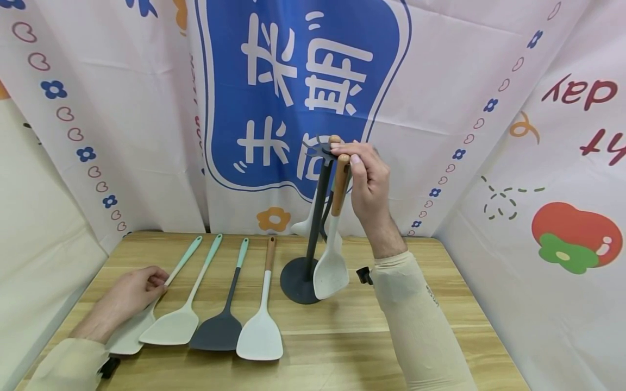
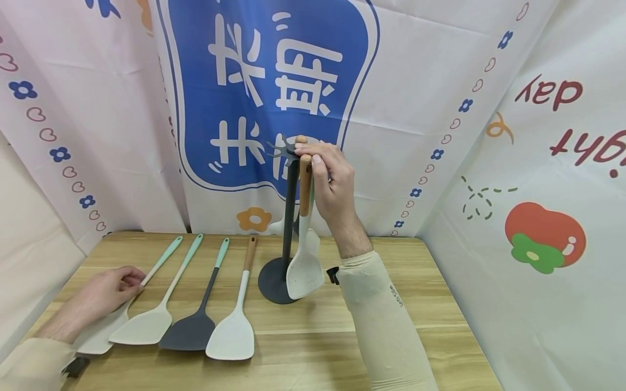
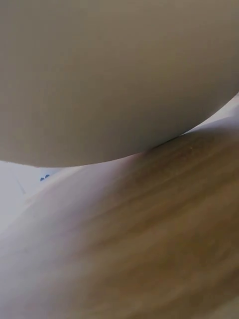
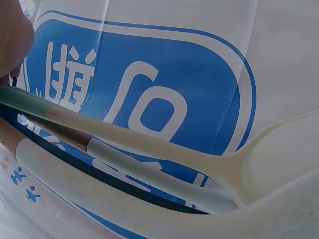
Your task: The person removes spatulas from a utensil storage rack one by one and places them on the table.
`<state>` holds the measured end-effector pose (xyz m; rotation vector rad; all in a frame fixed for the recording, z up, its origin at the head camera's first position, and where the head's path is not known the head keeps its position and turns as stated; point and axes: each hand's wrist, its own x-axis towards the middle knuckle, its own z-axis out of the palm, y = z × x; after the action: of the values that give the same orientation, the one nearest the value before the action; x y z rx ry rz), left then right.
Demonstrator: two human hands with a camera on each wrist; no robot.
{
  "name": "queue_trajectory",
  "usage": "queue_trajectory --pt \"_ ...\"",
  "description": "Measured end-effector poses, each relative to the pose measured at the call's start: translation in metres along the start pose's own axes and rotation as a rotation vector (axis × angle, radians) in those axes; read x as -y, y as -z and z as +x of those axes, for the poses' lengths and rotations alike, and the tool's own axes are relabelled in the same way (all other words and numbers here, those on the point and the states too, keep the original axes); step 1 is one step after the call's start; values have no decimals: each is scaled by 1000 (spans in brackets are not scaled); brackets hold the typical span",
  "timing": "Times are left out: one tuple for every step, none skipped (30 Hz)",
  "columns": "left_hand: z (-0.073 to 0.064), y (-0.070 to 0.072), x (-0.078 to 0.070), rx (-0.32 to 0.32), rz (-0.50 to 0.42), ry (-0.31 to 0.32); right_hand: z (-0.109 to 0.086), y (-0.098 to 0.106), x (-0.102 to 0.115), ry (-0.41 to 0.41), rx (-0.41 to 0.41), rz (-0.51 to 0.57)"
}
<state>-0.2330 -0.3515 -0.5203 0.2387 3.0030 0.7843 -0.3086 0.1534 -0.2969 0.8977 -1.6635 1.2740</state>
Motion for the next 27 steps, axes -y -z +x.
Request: queue_trajectory --pt "1 0 0 1 0 2 0 0 0 1 0 -1" --pt "2 -1 0 1 2 1 0 0 0 2 0 -1" --pt "2 -1 0 2 1 3 0 0 0 2 0 -1" --pt "3 -1 0 3 1 3 0 0 0 2 0 -1" --pt "3 -1 0 5 1 3 0 0 0 2 0 -2" --pt "4 -1 0 7 -1 3 0 0 0 3 0 -2" --pt "4 -1 0 7 0 4 0 0 -1 3 0 -3" --pt "4 -1 -1 8 0 3 0 0 -1 4 1 -2" --pt "4 0 -1 8 -1 1 0 0 -1 4 2 -2" --pt "4 0 -2 7 0 -2 0 0 -1 5 2 -1" --pt "4 2 -4 4 0 -5 0 0 -1 6 3 0" --pt "4 3 -6 -3 1 -9 0 0 -1 7 4 1" --pt "4 6 -8 -12 4 -15 0 0 -1 8 3 1" --pt "3 8 -11 -23 8 -20 0 0 -1 9 1 1" --pt "3 11 -14 -31 7 -27 0 0 -1 10 0 0" --pt "3 14 -18 -37 6 -30 1 0 -1 11 -2 -1" --pt "2 18 -21 -42 2 -35 1 0 -1 11 -4 -2" --pt "2 22 -25 -45 0 -40 1 0 -2 12 -5 -3" --pt "1 25 -29 -47 -4 -45 1 0 -2 13 -6 -4" --pt "1 28 -34 -46 -7 -47 1 0 -2 13 -6 -5" --pt "1 31 -38 -43 -12 -53 0 0 -2 13 -7 -5" --pt "1 34 -42 -44 -11 -58 0 0 -2 12 -7 -4" --pt "2 37 -46 -46 -15 -66 0 0 -2 12 -7 -4" --pt "3 39 -49 -48 -16 -74 0 0 -2 13 -7 -4" --pt "3 41 -53 -51 -14 -83 0 0 -2 14 -8 -3" --pt "4 43 -58 -52 -8 -89 0 0 -2 14 -8 -4" --pt "4 45 -62 -56 -7 -96 0 -1 -2 13 -9 -4"
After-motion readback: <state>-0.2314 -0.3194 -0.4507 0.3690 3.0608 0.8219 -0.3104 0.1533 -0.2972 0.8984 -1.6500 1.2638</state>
